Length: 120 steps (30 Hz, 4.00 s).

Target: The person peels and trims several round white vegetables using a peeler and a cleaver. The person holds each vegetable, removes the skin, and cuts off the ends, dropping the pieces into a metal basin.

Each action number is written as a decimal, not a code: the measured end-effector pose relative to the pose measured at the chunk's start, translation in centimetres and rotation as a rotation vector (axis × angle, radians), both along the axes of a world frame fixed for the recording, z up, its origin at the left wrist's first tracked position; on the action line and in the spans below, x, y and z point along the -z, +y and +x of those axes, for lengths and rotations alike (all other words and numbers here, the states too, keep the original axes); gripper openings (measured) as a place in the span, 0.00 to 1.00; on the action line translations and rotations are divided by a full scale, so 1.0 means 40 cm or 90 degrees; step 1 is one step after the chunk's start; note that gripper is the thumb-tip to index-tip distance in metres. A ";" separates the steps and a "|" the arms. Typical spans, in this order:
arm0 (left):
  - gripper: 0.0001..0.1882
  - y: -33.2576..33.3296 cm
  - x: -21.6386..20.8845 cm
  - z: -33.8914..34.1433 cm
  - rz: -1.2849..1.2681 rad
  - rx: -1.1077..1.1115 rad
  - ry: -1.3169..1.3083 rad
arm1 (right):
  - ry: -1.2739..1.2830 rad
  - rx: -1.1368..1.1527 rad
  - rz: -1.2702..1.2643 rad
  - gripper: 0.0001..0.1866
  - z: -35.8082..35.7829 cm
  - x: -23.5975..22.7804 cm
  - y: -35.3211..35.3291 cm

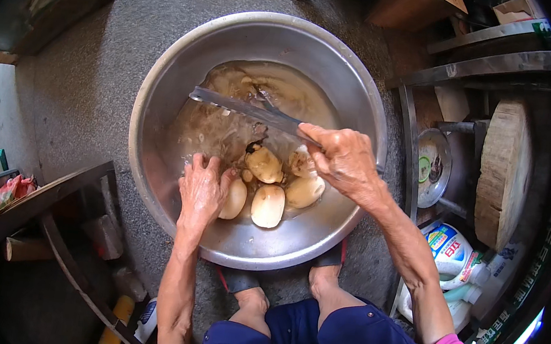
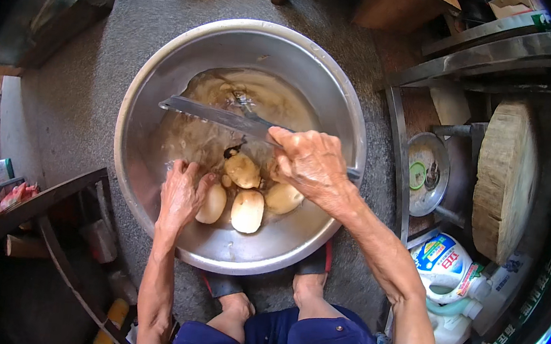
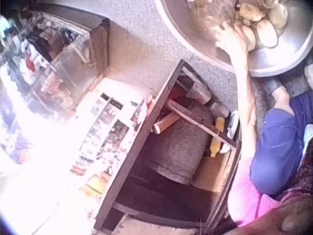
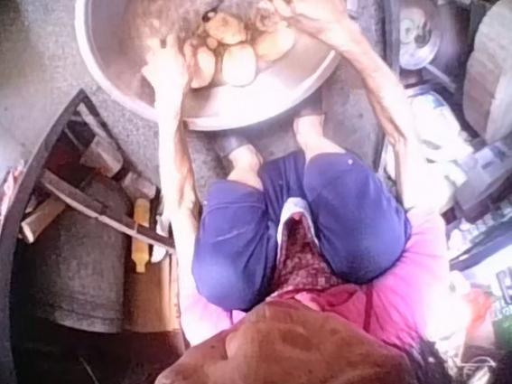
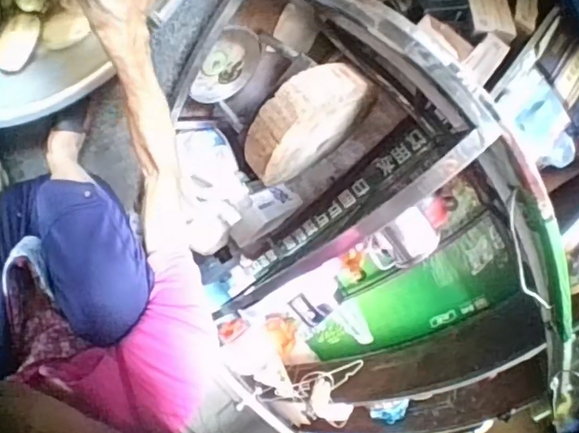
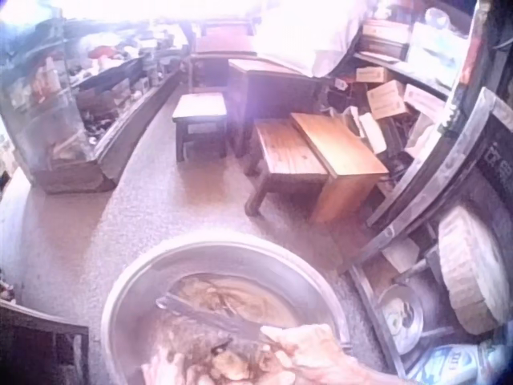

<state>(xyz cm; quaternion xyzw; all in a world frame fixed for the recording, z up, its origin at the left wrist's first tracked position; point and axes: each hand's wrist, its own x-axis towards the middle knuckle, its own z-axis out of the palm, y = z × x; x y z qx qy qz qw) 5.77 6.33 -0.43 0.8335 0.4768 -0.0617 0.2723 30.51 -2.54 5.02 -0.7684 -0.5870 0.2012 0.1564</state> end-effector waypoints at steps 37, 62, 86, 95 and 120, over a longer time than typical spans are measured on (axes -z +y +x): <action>0.31 0.024 0.047 0.102 -0.013 -0.013 0.054 | -0.412 0.102 0.216 0.34 0.134 0.081 0.057; 0.29 -0.013 -0.072 0.007 -0.981 -0.550 -0.953 | -0.076 -0.041 0.064 0.10 -0.070 0.265 0.038; 0.20 -0.062 -0.110 0.034 -0.782 -0.707 -0.774 | 0.369 0.127 0.086 0.22 -0.131 -0.009 -0.019; 0.28 -0.070 -0.080 0.009 -1.094 -0.628 -0.938 | 0.581 0.204 0.070 0.20 -0.202 -0.037 -0.055; 0.23 -0.152 -0.081 -0.023 -0.978 -0.841 -0.856 | 0.148 0.015 0.173 0.22 -0.234 -0.017 -0.073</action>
